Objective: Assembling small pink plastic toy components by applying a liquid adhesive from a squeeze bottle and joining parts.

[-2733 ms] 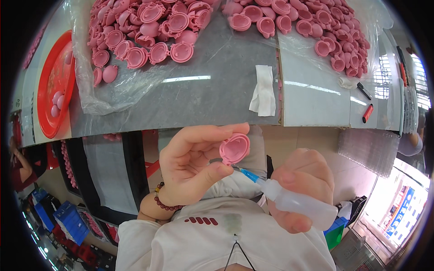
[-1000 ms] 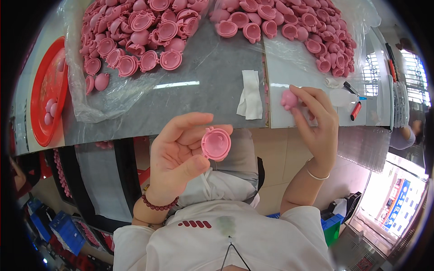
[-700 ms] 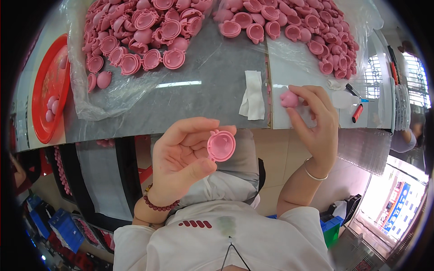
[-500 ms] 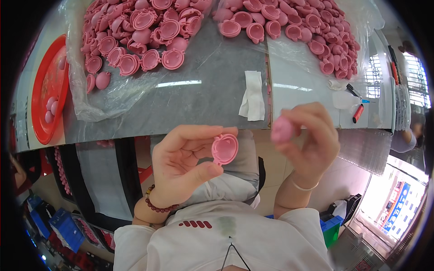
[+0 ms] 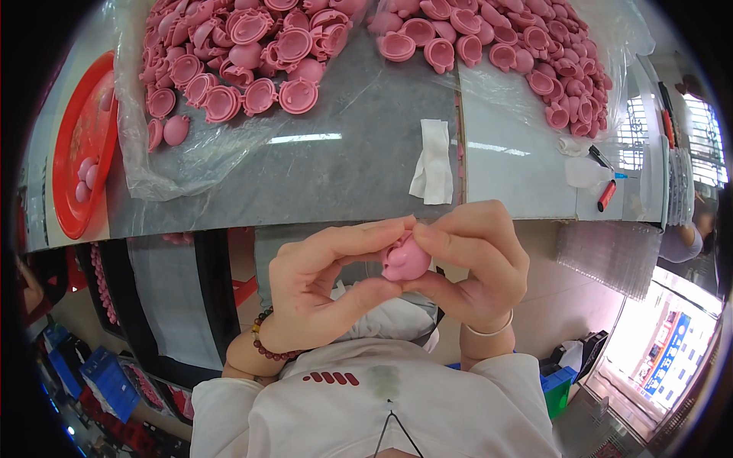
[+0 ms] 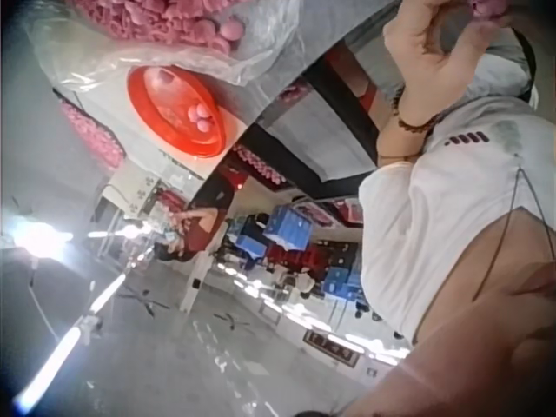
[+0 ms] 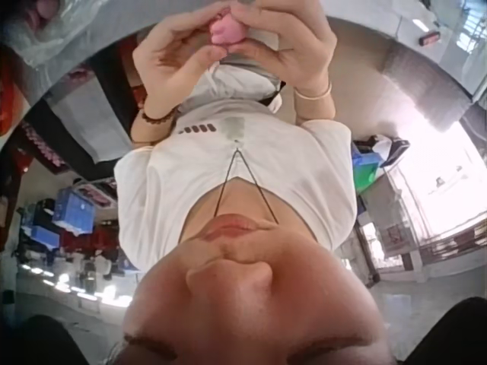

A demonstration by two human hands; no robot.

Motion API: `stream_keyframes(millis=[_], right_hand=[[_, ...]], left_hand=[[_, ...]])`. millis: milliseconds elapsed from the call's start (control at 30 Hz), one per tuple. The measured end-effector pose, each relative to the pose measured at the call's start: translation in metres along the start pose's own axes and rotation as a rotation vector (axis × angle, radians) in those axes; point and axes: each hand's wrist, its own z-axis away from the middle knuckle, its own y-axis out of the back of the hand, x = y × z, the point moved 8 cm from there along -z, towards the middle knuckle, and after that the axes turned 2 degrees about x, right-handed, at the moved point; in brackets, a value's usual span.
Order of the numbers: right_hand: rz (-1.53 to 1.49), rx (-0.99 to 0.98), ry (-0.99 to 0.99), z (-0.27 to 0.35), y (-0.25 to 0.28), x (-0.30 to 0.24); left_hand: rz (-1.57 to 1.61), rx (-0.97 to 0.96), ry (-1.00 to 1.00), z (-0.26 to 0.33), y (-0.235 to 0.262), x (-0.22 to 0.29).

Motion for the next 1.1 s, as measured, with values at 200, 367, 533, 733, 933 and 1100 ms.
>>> stream_keyframes(millis=[200, 367, 533, 733, 933, 1100], right_hand=[[0.203, 0.11, 0.208, 0.012, -0.003, -0.021], [0.338, 0.487, 0.121, 0.024, 0.061, -0.007], [0.588, 0.895, 0.054, 0.043, 0.145, 0.04], [0.603, 0.563, -0.682, 0.036, 0.158, 0.111], [0.121, 0.672, -0.281, 0.016, 0.118, 0.075], [-0.085, 0.4, -0.327, -0.005, 0.057, 0.057]], left_hand=[[0.146, 0.032, 0.102, -0.001, 0.0, -0.011], [0.141, -0.033, 0.106, 0.001, 0.007, -0.012], [0.171, -0.109, 0.026, 0.001, 0.004, -0.005], [0.384, 0.021, 0.384, 0.005, 0.003, -0.021], [0.671, -0.029, 0.324, 0.002, 0.003, -0.03], [0.753, -0.089, 0.346, 0.001, 0.0, -0.026]])
